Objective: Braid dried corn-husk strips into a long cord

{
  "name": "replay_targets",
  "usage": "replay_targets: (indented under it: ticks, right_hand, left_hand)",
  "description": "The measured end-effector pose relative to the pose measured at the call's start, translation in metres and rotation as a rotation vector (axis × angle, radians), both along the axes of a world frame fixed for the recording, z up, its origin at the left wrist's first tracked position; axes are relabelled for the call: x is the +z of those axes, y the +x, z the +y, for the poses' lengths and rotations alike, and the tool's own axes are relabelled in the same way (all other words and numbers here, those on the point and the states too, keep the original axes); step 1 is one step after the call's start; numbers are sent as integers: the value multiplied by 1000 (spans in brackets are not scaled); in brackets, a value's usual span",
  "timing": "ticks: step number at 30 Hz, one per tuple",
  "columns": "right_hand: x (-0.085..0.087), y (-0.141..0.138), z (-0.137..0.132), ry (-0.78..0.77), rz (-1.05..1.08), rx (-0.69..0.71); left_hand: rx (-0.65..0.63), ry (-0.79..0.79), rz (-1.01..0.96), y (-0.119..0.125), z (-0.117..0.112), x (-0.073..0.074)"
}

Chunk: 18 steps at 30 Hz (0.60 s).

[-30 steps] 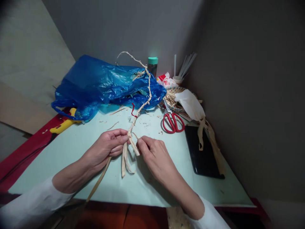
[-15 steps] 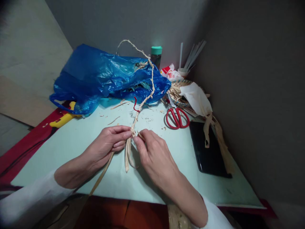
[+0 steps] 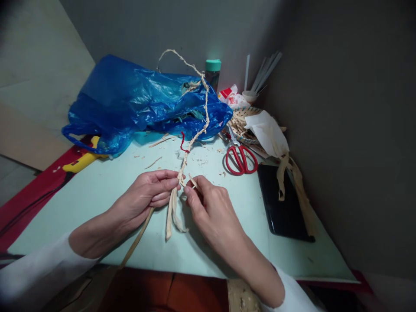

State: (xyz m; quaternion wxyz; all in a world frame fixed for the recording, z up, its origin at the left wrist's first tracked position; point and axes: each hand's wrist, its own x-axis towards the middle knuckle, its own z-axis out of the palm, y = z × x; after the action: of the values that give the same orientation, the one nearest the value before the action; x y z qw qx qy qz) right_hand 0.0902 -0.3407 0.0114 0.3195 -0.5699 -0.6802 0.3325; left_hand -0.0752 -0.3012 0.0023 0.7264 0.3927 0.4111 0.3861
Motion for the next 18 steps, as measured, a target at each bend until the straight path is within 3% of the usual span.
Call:
replay_targets:
  ticks: [5, 11, 18]
  right_hand:
    - [-2, 3, -1, -59, 104, -31]
    - [-4, 1, -1, -69, 35, -24]
    - [-2, 1, -3, -166, 109, 35]
  left_hand:
    - [2, 0, -18, -1, 1, -1]
    - [22, 7, -9, 0, 0, -1]
    - [15, 21, 50, 1, 1, -2]
